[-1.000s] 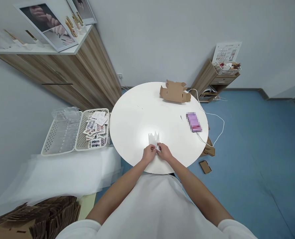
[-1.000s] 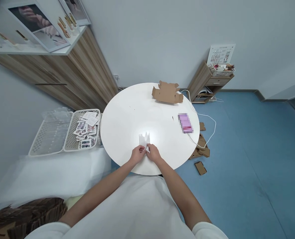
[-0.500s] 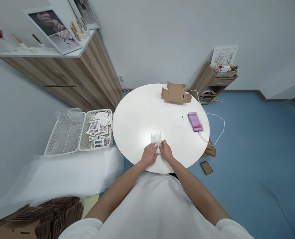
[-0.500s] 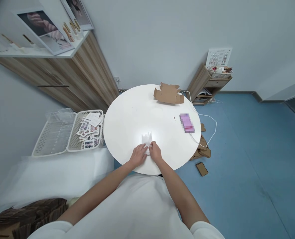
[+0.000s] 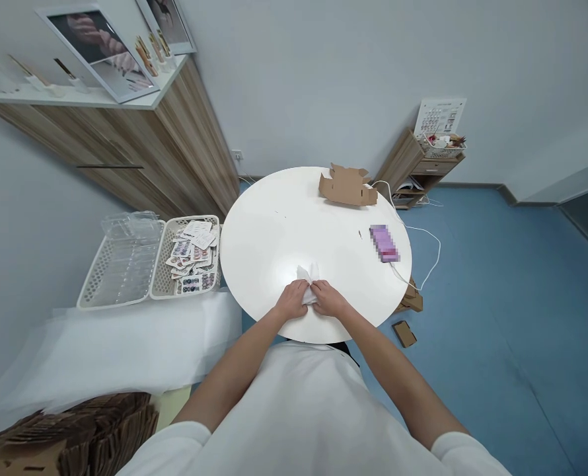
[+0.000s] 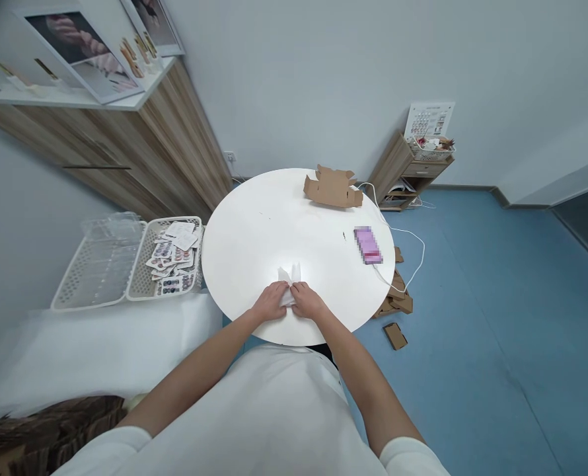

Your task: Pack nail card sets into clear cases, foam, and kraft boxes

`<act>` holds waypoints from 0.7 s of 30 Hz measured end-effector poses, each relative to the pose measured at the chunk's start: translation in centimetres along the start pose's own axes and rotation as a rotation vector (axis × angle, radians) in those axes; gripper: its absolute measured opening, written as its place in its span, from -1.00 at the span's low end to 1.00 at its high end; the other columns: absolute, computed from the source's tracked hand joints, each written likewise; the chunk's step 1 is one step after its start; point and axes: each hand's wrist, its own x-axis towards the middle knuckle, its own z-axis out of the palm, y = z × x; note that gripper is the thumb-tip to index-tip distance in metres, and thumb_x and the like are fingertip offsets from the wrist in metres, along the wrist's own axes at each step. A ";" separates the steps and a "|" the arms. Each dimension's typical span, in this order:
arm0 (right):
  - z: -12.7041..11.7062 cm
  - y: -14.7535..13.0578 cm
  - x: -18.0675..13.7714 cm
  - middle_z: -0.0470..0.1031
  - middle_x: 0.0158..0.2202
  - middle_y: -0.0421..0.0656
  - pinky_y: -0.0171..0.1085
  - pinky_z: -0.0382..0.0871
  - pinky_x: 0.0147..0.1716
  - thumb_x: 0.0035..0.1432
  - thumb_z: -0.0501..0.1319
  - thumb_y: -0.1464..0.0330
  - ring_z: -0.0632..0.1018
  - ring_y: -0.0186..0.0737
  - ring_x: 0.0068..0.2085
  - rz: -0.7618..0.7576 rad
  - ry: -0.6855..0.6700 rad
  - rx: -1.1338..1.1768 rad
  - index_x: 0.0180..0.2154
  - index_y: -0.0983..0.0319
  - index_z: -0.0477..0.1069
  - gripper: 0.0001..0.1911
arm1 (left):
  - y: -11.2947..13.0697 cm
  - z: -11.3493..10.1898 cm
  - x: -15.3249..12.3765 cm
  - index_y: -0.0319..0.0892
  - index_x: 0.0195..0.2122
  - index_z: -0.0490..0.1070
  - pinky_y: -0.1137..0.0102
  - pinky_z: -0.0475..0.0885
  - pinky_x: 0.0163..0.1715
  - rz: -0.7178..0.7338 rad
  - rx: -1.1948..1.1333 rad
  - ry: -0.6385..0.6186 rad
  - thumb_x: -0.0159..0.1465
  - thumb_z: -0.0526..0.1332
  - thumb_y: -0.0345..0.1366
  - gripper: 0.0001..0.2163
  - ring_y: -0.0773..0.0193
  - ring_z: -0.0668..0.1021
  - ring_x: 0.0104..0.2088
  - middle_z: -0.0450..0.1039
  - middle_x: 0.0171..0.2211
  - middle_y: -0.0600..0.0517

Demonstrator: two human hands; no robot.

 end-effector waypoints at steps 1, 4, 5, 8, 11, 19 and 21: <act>-0.2 -0.3 -0.2 0.31 -0.09 0.01 -0.07 0.18 -0.06 -0.13 0.18 0.41 0.27 -0.03 -0.02 0.010 -0.025 0.009 -0.07 0.28 0.23 -0.51 | 0.1 -0.2 -0.1 -0.16 -0.05 0.19 0.24 0.20 -0.08 0.001 -0.029 -0.009 -0.08 0.15 -0.37 -0.51 0.06 0.33 -0.04 0.30 -0.07 -0.09; -0.2 -1.2 -1.6 0.36 -0.18 -0.06 -0.16 0.22 -0.16 -0.12 0.17 0.36 0.33 -0.08 -0.13 0.079 -0.039 0.077 -0.13 0.24 0.27 -0.58 | 0.3 -0.4 -1.2 -0.13 -0.17 0.26 0.30 0.27 -0.20 -0.007 -0.126 -0.056 -0.06 0.15 -0.31 -0.63 0.12 0.41 -0.21 0.38 -0.23 -0.02; -0.2 -1.5 -2.1 0.38 -0.22 -0.08 -0.19 0.22 -0.19 -0.10 0.16 0.35 0.35 -0.11 -0.17 0.110 -0.031 0.114 -0.16 0.22 0.29 -0.63 | 0.4 -0.4 -1.6 -0.12 -0.21 0.28 0.32 0.28 -0.25 -0.020 -0.161 -0.070 -0.04 0.14 -0.30 -0.68 0.16 0.43 -0.27 0.39 -0.28 0.00; 0.1 -2.1 -3.1 0.40 -0.37 -0.17 -0.29 0.22 -0.31 -0.03 0.10 0.33 0.38 -0.22 -0.33 0.217 -0.018 0.258 -0.33 0.19 0.34 -0.84 | 0.5 0.1 -2.4 -0.10 -0.32 0.32 0.36 0.28 -0.31 -0.077 -0.228 -0.063 0.03 0.10 -0.25 -0.82 0.22 0.43 -0.35 0.38 -0.39 0.05; 0.2 -2.0 -2.8 0.36 -0.47 -0.22 -0.32 0.21 -0.43 0.02 0.05 0.25 0.36 -0.28 -0.44 0.337 0.039 0.376 -0.45 0.20 0.31 -0.83 | 0.5 0.9 -2.2 -0.12 -0.36 0.32 0.33 0.26 -0.25 -0.189 -0.219 0.007 0.11 0.05 -0.18 -0.83 0.19 0.41 -0.26 0.37 -0.35 0.02; 2.4 -0.8 -1.0 0.30 -0.22 -0.09 -0.24 0.26 -0.22 0.03 0.06 0.20 0.36 -0.19 -0.20 0.548 0.313 0.449 -0.12 0.24 0.24 -0.62 | -0.1 2.8 -1.1 -0.17 -0.04 0.12 0.35 0.29 -0.29 -0.442 -0.345 0.104 0.15 0.06 -0.14 -0.62 0.28 0.42 -0.36 0.33 -0.25 -0.02; 3.1 -0.6 -0.8 0.24 -0.14 -0.06 -0.22 0.26 -0.17 0.01 0.09 0.21 0.34 -0.19 -0.16 0.593 0.387 0.456 0.01 0.25 0.12 -0.48 | 0.1 3.1 -0.9 -0.19 -0.01 0.07 0.37 0.29 -0.31 -0.540 -0.375 0.175 0.12 0.10 -0.16 -0.56 0.33 0.42 -0.40 0.30 -0.22 -0.03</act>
